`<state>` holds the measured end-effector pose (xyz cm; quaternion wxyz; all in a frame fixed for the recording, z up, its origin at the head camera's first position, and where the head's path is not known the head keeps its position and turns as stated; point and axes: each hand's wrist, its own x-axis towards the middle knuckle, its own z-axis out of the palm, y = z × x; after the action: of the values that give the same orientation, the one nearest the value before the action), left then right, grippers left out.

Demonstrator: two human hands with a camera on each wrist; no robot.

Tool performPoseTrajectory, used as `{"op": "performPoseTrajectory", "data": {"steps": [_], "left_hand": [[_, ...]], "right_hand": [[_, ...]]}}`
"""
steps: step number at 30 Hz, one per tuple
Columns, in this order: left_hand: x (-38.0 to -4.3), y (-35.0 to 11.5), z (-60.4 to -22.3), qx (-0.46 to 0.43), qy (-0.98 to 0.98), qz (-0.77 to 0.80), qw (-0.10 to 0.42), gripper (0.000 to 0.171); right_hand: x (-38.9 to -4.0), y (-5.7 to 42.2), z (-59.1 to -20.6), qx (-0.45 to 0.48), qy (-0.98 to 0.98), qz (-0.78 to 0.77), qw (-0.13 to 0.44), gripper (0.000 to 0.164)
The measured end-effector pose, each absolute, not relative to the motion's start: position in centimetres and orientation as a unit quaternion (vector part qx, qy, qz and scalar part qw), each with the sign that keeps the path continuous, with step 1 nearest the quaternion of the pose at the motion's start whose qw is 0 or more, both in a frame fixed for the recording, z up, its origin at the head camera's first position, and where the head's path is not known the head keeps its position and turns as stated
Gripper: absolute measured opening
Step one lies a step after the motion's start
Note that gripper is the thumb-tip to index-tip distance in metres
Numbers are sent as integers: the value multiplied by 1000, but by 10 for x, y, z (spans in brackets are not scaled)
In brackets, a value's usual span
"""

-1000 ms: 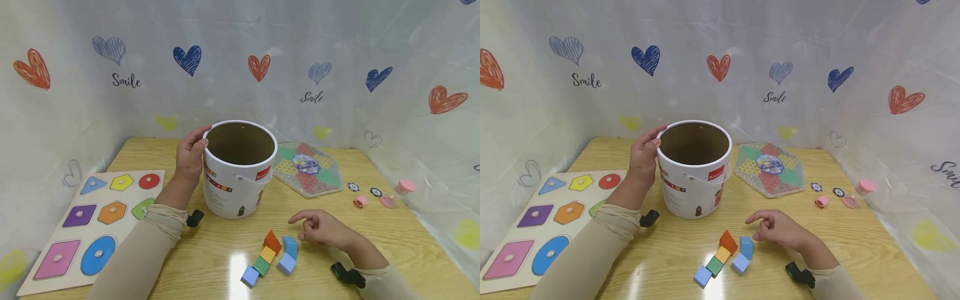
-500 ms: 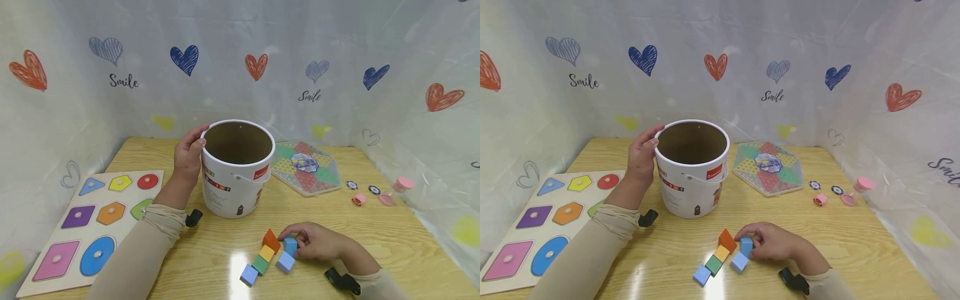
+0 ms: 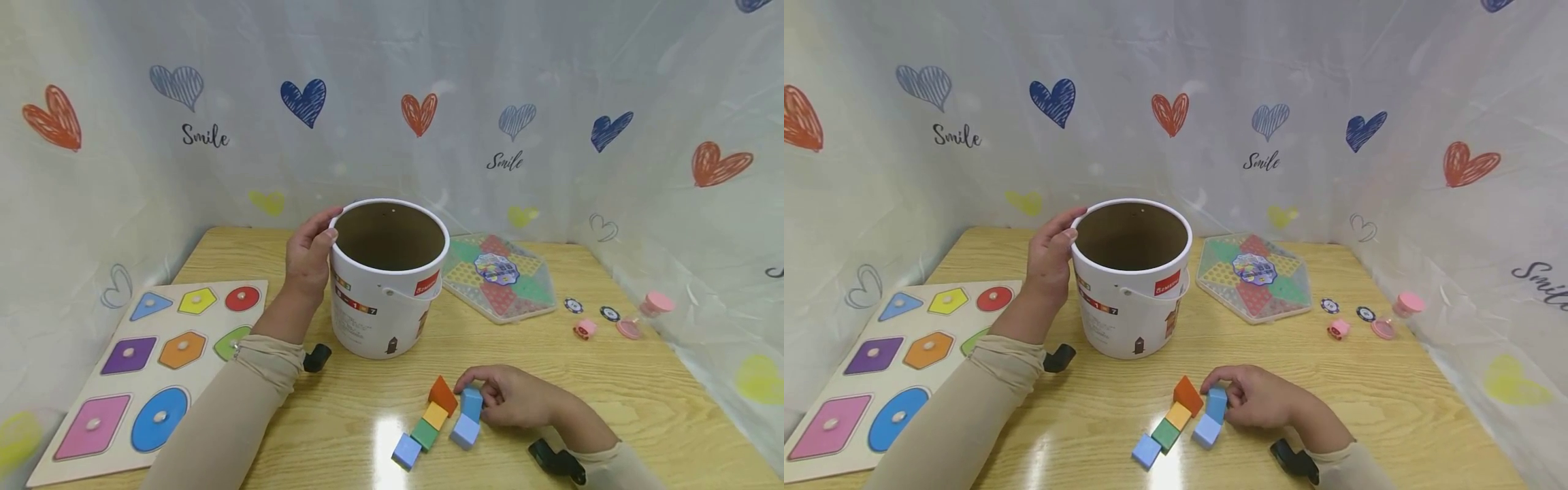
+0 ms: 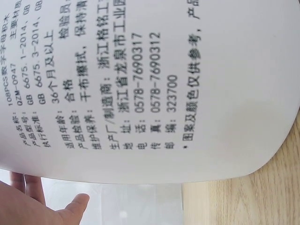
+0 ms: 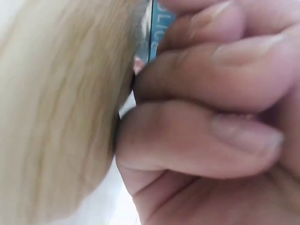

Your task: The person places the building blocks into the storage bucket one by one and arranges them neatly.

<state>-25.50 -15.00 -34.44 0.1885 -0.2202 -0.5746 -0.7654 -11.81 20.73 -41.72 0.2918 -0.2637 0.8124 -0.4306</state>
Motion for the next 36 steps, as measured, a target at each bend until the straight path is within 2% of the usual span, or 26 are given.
{"op": "performPoseTrajectory", "data": {"steps": [4, 9, 17, 21, 27, 36], "left_hand": [[-255, -150, -345, -213, -575, -767, 189, 40], [-253, -148, -344, -206, -578, -768, 184, 39], [-250, -148, -342, -204, -591, -760, 178, 40], [-250, -150, -343, -197, -601, -753, 181, 40], [-252, -156, -346, -187, -602, -754, 187, 38], [-252, -152, -343, -181, -590, -768, 170, 38]], "right_hand": [[-119, 207, -419, -250, 837, -424, 240, 30], [-121, 211, -410, -252, 820, -474, 199, 30], [-138, 211, -359, -277, 778, -555, 102, 30], [-149, 193, -323, -288, 762, -577, 55, 29], [-169, 152, -283, -281, 761, -584, 19, 27], [-188, 115, -277, -203, 777, -595, -25, 26]]}}
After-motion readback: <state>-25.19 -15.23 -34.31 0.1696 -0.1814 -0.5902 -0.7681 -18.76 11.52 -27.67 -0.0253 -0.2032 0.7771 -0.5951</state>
